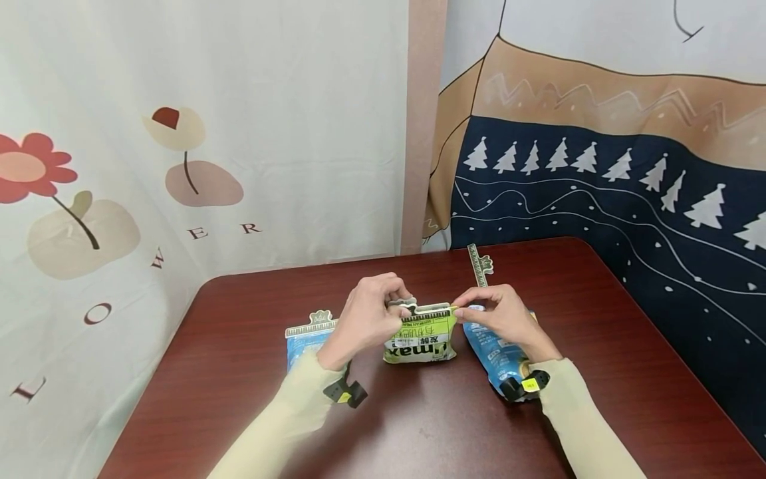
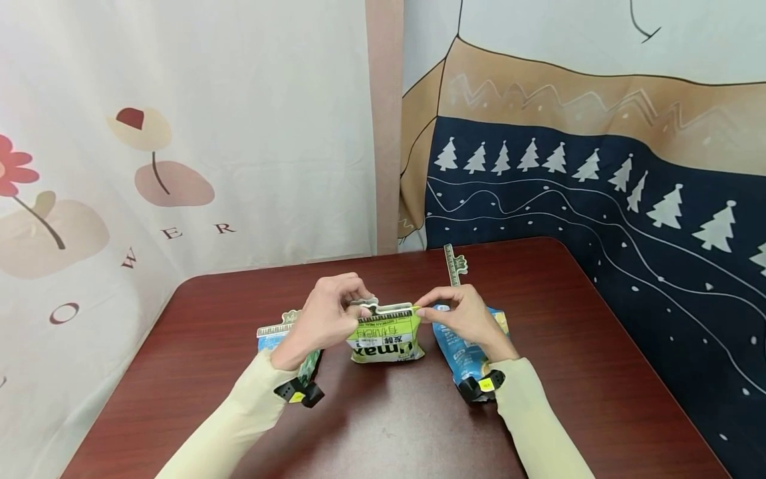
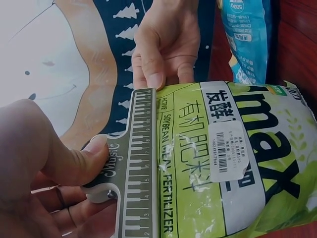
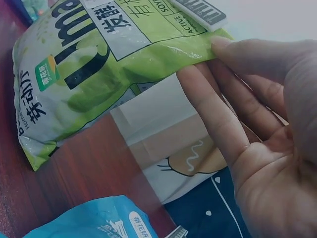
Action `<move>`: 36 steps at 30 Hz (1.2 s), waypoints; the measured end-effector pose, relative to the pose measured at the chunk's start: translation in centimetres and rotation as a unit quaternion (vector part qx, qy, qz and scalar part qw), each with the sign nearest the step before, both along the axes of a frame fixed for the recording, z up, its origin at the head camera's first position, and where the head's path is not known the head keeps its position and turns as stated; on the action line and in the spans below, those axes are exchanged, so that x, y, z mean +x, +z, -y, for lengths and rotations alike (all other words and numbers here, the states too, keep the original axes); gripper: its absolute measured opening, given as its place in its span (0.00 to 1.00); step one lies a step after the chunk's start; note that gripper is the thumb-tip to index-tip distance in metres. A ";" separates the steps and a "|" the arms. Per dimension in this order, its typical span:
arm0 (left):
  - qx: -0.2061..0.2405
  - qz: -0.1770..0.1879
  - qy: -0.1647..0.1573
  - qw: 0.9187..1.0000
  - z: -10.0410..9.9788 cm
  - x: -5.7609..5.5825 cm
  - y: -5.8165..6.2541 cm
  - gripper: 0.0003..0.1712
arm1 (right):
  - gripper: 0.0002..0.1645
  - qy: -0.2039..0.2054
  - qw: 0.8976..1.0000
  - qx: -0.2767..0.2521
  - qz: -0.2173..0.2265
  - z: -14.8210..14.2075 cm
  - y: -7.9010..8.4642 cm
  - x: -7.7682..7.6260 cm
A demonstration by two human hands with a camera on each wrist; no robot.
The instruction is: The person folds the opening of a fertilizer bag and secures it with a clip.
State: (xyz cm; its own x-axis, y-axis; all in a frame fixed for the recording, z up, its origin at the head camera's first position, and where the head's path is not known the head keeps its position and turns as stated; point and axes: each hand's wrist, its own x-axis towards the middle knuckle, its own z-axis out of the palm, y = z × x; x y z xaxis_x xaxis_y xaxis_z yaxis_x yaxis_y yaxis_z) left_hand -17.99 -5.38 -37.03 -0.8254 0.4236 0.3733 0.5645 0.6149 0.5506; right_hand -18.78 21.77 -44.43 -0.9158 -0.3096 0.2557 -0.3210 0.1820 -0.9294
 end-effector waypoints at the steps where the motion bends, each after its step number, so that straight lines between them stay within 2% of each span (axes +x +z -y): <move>1: -0.001 0.001 0.000 1.000 -0.1 0.0 0.0 0.17 | 0.09 -0.001 1.000 -0.001 0.003 0.0 0.0 0.0; 20: -0.010 0.008 0.005 1.000 -0.8 -0.3 -0.3 0.17 | 0.14 0.059 0.998 -0.017 -0.031 -0.2 0.0 -0.2; 31: -0.002 0.009 -0.007 1.000 -0.7 -0.2 -0.7 0.13 | 0.15 0.052 0.999 -0.013 -0.004 -0.1 0.1 0.0; 36: 0.005 0.017 -0.032 0.999 -0.4 -0.4 -0.8 0.10 | 0.15 0.030 0.999 0.000 0.018 0.1 0.3 0.2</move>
State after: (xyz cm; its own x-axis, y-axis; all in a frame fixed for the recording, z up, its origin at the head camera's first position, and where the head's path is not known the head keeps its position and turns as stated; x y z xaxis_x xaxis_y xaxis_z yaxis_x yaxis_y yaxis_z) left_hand -18.35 -4.98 -37.81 -0.8097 0.4711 0.3499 0.5825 0.5726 0.5769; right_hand -18.56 21.72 -44.15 -0.9039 -0.3646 0.2236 -0.2983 0.1630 -0.9404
